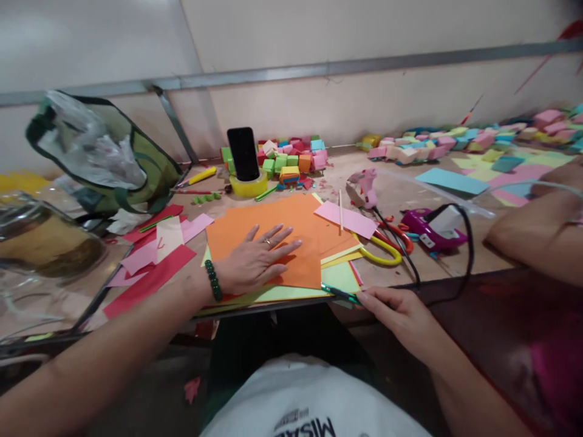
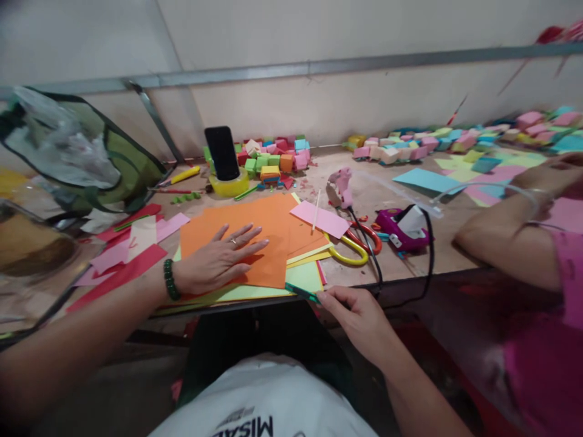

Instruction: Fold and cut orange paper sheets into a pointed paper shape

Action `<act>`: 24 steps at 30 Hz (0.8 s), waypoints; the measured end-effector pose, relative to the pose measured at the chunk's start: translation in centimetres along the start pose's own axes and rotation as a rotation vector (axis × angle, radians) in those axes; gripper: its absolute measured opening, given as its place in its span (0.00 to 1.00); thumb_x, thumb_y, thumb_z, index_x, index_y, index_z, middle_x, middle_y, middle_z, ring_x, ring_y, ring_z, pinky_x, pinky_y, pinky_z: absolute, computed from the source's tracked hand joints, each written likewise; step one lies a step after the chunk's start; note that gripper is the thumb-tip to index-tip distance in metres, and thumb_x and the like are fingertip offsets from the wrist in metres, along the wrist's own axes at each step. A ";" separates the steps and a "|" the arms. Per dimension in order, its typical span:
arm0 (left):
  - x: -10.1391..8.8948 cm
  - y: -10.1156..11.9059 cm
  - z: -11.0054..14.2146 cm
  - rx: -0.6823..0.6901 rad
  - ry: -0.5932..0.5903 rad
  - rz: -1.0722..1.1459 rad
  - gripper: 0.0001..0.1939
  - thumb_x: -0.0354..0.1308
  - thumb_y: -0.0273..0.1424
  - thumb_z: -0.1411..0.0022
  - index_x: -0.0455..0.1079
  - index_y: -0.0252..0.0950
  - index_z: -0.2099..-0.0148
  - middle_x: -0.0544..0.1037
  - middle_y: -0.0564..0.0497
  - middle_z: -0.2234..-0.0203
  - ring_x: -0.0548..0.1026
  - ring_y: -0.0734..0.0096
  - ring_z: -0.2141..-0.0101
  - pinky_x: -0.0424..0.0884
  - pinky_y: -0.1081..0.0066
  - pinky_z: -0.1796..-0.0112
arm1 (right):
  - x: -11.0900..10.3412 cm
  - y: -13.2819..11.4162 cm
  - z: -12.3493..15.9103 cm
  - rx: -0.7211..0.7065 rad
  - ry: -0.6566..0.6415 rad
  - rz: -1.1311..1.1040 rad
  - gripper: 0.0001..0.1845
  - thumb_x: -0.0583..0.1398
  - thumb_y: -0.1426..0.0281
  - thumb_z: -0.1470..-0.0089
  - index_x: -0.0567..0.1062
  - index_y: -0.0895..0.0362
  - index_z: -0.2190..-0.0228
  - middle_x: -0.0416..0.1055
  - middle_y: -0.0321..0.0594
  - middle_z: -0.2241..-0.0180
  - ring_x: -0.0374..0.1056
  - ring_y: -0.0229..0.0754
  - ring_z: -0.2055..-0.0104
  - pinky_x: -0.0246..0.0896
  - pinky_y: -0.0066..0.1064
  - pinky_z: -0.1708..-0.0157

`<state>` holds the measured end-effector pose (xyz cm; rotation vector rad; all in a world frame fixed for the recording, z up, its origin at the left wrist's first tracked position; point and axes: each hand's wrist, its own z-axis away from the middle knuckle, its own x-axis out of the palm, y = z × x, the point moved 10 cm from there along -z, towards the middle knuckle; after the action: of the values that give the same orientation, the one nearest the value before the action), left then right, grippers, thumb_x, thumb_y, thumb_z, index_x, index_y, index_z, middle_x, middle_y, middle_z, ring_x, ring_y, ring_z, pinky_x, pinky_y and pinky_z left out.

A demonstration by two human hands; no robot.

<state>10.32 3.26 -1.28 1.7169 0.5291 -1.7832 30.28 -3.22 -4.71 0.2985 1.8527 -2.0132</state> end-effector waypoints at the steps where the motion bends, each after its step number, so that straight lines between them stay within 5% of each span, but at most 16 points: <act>1: 0.5 0.0 0.0 0.011 -0.024 0.034 0.27 0.34 0.42 0.30 0.41 0.48 0.32 0.42 0.47 0.32 0.42 0.55 0.34 0.38 0.44 0.41 | 0.0 -0.1 0.0 0.003 0.001 -0.006 0.25 0.58 0.50 0.50 0.73 0.58 0.81 0.65 0.35 0.80 0.60 0.38 0.75 0.57 0.28 0.73; 7: 2.4 -0.4 -0.3 -0.005 -0.117 0.088 0.26 0.33 0.43 0.30 0.39 0.50 0.32 0.39 0.48 0.32 0.39 0.58 0.34 0.39 0.46 0.41 | -0.2 0.4 0.2 0.024 -0.001 -0.013 0.22 0.60 0.52 0.51 0.78 0.58 0.79 0.69 0.36 0.78 0.62 0.40 0.73 0.57 0.29 0.72; 24: 2.5 -0.5 -0.3 -0.026 -0.143 0.090 0.27 0.30 0.43 0.30 0.38 0.50 0.32 0.36 0.50 0.32 0.39 0.58 0.34 0.37 0.44 0.41 | -0.2 1.1 0.5 0.069 -0.013 -0.021 0.24 0.60 0.51 0.52 0.77 0.60 0.79 0.61 0.35 0.81 0.53 0.37 0.77 0.51 0.29 0.76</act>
<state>10.23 3.51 -3.81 1.5570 0.4053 -1.8104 30.95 -3.80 -5.61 0.2855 1.7890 -2.0911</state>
